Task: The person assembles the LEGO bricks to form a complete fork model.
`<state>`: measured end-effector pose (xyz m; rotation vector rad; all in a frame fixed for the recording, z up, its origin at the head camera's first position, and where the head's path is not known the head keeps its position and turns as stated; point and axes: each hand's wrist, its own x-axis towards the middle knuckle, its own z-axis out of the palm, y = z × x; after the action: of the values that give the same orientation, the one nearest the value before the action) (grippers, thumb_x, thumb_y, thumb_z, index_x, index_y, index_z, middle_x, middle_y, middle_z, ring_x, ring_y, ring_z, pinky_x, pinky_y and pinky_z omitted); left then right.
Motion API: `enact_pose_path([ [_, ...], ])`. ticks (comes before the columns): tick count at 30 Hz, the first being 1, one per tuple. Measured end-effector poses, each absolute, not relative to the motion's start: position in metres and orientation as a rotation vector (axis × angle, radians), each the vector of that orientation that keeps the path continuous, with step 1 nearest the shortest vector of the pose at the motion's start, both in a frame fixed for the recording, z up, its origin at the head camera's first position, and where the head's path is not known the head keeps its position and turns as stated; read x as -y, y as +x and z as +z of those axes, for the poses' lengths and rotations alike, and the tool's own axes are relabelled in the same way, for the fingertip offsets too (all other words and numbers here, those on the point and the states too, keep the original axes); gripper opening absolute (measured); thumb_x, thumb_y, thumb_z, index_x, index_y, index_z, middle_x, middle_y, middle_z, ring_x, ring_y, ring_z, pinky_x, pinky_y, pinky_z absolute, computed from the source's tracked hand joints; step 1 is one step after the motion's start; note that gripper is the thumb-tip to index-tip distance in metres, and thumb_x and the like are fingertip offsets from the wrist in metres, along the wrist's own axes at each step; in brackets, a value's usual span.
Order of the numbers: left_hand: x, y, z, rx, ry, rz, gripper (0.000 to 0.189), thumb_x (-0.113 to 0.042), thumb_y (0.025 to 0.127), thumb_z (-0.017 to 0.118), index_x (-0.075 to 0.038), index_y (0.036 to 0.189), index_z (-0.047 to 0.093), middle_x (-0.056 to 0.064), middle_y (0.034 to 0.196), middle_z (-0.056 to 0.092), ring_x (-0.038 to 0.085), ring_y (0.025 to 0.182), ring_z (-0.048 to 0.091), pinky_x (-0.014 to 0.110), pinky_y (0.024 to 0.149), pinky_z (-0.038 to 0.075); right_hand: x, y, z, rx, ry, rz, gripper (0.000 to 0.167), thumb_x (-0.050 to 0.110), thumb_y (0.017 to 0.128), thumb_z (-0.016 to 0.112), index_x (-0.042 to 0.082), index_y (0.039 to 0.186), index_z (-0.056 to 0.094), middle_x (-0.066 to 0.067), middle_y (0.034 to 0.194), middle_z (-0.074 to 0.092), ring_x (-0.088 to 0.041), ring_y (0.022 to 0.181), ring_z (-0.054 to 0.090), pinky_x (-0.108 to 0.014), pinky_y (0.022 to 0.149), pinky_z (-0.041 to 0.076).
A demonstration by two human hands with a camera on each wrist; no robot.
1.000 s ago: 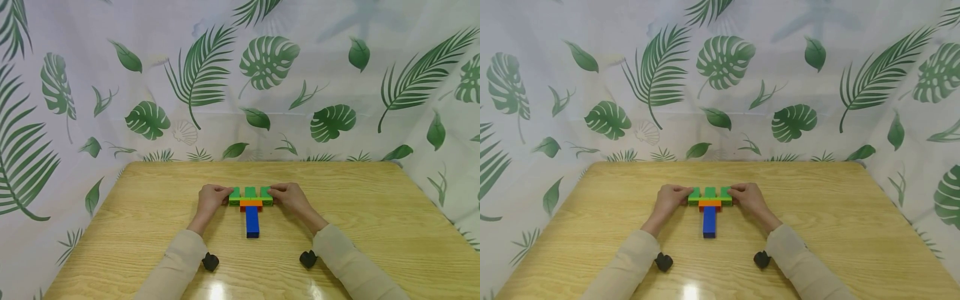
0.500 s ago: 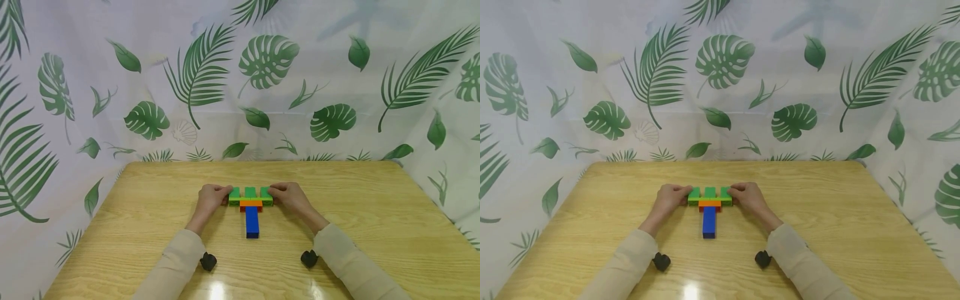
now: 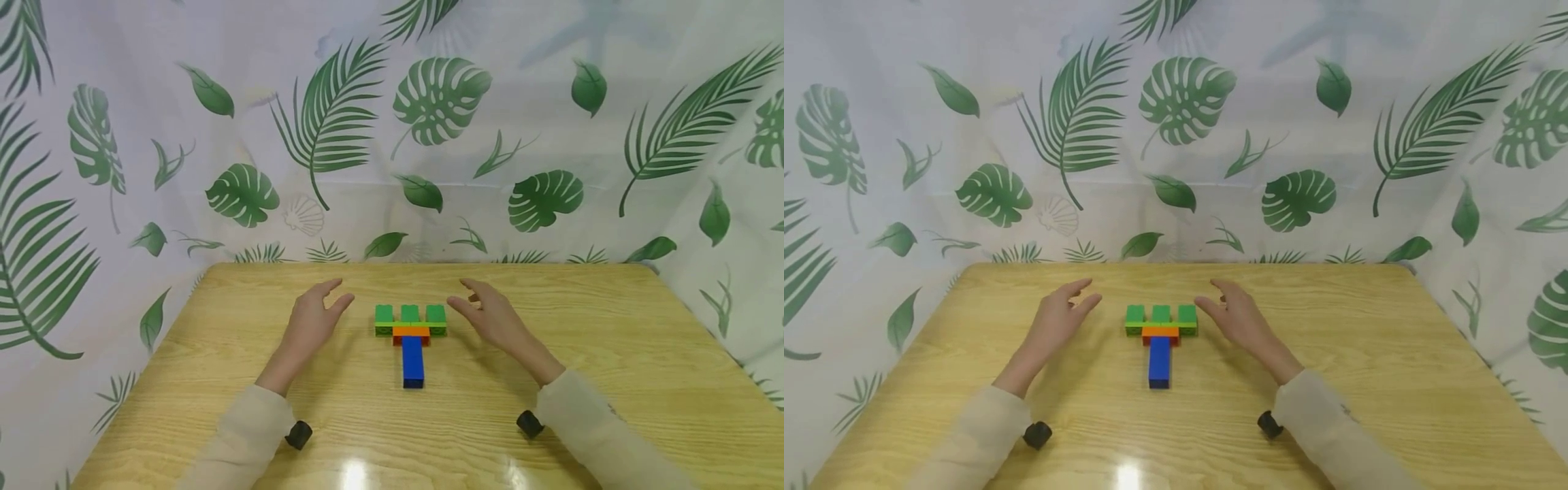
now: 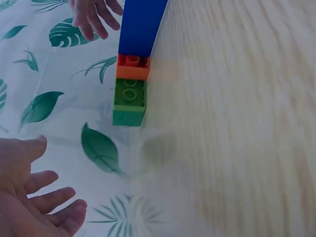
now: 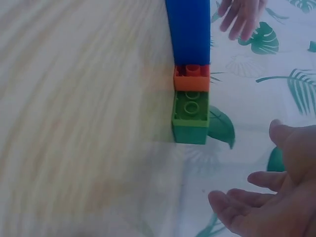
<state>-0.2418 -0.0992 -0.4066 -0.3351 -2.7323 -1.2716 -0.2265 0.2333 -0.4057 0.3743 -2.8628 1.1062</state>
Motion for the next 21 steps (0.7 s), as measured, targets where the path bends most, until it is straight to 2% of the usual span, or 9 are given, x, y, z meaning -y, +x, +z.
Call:
enact_pose_path([
  [3,0.109,-0.235,-0.394,2.732,-0.408,-1.117,0.066,-0.045,0.104,0.061,-0.005,0.154,0.047,0.017,0.158,0.044,0.038,0.147,0.037,0.057,0.116,0.033,-0.235,-0.223,-0.396,2.863,0.414,0.978,0.077,0.049,0.108,0.051,-0.003,0.159,0.030,-0.029,0.161,0.031,-0.049,0.143,0.037,-0.065,0.112,0.033],
  [6,0.117,-0.230,-0.384,2.715,-0.467,-0.951,0.071,-0.050,0.103,0.061,-0.007,0.157,0.044,0.019,0.163,0.035,0.040,0.152,0.025,0.062,0.118,0.026,-0.236,-0.219,-0.390,2.865,0.467,0.849,0.081,0.050,0.107,0.052,-0.001,0.163,0.022,-0.027,0.166,0.020,-0.048,0.151,0.021,-0.066,0.118,0.021],
  [11,0.129,-0.221,-0.376,2.677,-0.566,-0.572,0.076,-0.055,0.101,0.060,-0.014,0.161,0.037,0.020,0.167,0.023,0.043,0.155,0.009,0.067,0.118,0.019,-0.237,-0.212,-0.386,2.845,0.572,0.615,0.086,0.052,0.106,0.054,0.004,0.165,0.015,-0.022,0.170,0.008,-0.043,0.156,0.003,-0.068,0.119,0.010],
  [17,0.145,-0.212,-0.370,2.673,-0.643,-0.189,0.086,-0.066,0.099,0.052,-0.022,0.166,0.022,0.017,0.171,0.009,0.038,0.156,-0.008,0.066,0.120,0.011,-0.242,-0.206,-0.387,2.781,0.637,0.371,0.090,0.060,0.102,0.055,0.007,0.165,0.019,-0.020,0.171,0.007,-0.041,0.156,-0.002,-0.074,0.116,0.007],
  [21,0.155,-0.210,-0.371,2.700,-0.661,-0.154,0.086,-0.068,0.099,0.050,-0.024,0.167,0.020,0.015,0.172,0.005,0.036,0.156,-0.012,0.067,0.120,0.009,-0.251,-0.203,-0.390,2.794,0.621,0.298,0.091,0.062,0.101,0.055,0.007,0.165,0.021,-0.019,0.171,0.006,-0.042,0.156,-0.003,-0.076,0.114,0.006],
])
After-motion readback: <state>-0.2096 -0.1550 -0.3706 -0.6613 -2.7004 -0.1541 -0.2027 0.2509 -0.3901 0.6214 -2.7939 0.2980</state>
